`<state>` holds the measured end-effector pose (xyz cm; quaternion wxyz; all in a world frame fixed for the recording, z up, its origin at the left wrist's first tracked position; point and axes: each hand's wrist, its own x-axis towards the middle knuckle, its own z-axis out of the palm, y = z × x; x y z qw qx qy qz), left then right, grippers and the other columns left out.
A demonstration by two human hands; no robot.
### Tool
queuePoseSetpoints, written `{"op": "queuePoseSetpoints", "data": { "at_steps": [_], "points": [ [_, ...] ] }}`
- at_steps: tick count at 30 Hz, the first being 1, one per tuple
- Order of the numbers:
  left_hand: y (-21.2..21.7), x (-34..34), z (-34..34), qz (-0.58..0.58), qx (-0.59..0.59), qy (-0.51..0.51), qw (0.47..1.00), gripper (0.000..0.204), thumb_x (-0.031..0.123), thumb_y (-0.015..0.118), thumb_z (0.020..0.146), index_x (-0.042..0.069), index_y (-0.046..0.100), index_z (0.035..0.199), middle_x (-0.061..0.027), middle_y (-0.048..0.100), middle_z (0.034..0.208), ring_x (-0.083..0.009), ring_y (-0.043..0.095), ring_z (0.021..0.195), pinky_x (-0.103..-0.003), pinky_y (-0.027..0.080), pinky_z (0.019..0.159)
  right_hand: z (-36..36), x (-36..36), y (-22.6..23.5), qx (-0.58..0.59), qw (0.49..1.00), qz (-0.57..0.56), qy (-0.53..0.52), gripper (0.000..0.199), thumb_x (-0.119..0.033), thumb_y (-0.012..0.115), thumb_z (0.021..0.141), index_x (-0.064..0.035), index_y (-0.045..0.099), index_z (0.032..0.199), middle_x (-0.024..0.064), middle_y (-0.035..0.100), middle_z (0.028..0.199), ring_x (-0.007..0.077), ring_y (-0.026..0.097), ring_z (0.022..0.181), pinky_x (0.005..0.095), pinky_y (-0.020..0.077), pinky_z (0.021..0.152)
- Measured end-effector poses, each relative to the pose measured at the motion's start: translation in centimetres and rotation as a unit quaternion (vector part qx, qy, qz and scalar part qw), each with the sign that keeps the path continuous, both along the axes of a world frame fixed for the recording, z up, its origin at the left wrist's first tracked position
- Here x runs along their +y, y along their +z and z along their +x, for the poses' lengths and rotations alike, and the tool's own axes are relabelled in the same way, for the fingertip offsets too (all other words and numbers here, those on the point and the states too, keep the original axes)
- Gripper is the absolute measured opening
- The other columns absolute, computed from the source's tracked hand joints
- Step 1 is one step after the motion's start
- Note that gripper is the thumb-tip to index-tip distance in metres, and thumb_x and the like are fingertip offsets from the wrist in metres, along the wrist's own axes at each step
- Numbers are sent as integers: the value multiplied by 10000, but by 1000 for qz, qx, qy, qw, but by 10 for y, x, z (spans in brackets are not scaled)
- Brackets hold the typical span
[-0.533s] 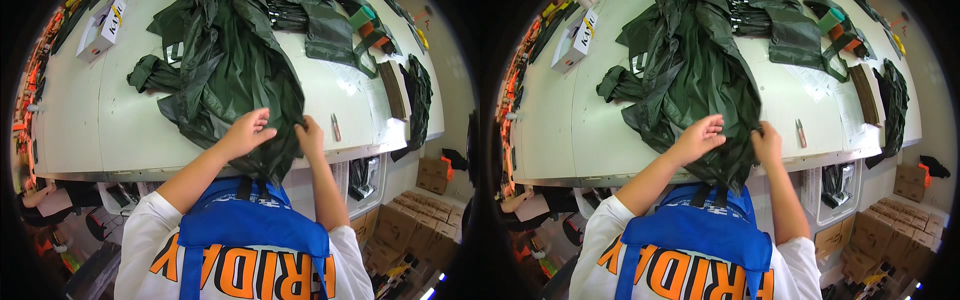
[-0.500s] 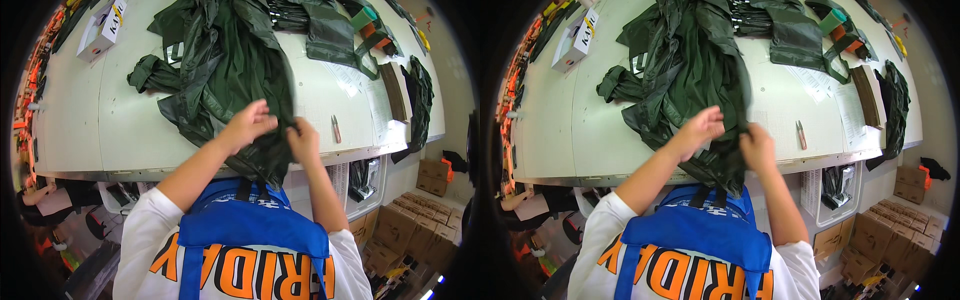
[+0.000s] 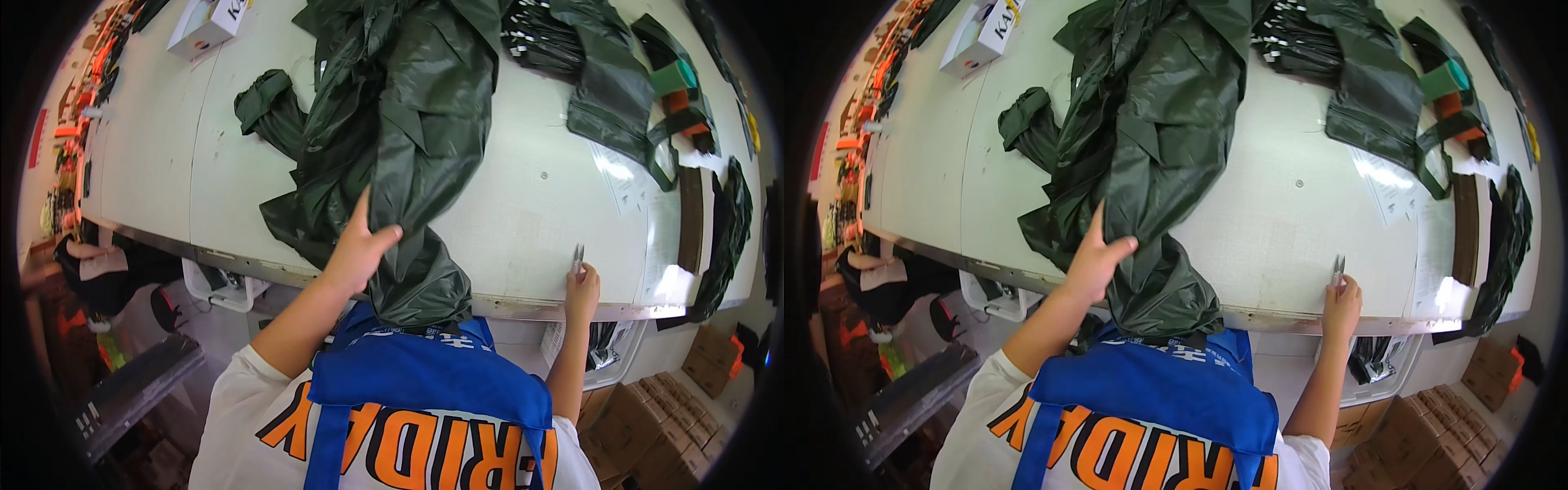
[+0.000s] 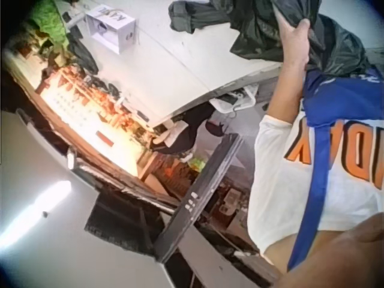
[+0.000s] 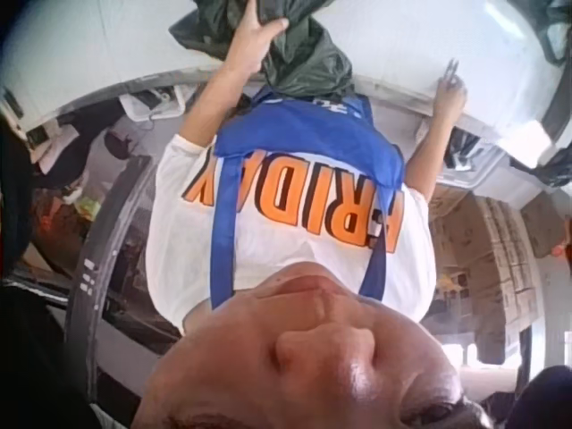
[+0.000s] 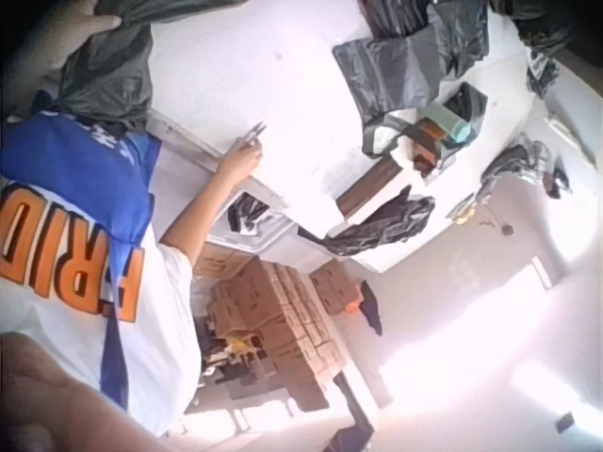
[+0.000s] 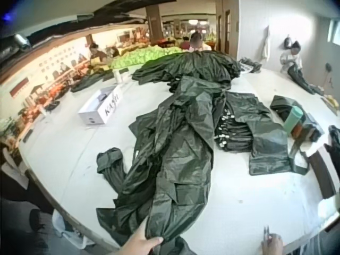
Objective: The person folds a green jacket on a table. They smooth the fabric, fold the sleeves and body, and then fold the jacket into a compact rectangle.
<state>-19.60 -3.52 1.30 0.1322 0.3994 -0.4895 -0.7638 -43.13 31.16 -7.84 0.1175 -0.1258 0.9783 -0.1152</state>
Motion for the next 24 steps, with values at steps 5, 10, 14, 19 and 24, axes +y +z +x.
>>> {"op": "queuePoseSetpoints", "data": {
  "at_steps": [5,10,14,19,24],
  "points": [
    [-19,27,19,-149,-56,-85,984,733,-50,545,831,-7,196,1474,-126,394,1416,-178,391,1275,-298,274,1072,-27,-49,-1,-137,902,-403,-76,147,-9,559,859,9,545,1004,78,517,831,133,551,763,249,466,620],
    [-7,26,21,-168,-76,-93,978,733,-52,542,828,-9,198,1474,-124,400,1411,-182,397,1274,-301,278,1072,20,-227,50,-4,883,-319,345,528,-80,720,745,-161,539,1234,93,500,1248,229,630,806,328,528,651],
    [-1,20,37,-168,-79,-87,979,744,12,592,787,-9,257,1451,-167,396,1421,-250,387,1304,-332,274,1082,5,-262,24,49,815,-425,391,436,85,632,620,-81,618,1022,105,639,1042,248,656,798,324,538,655],
    [3,-11,39,105,95,125,982,711,177,616,807,-14,315,1423,-141,462,1373,-242,468,1248,-351,355,1062,8,-225,49,99,777,-477,399,327,133,615,607,-12,652,898,146,669,931,252,662,734,285,529,585],
    [-3,-60,18,147,27,-77,986,617,222,638,879,-36,380,1377,-137,496,1337,-173,485,1211,-306,387,1018,27,-202,57,82,746,-516,412,139,-10,673,692,5,664,829,169,655,894,227,639,638,277,509,514]
  ]
}}
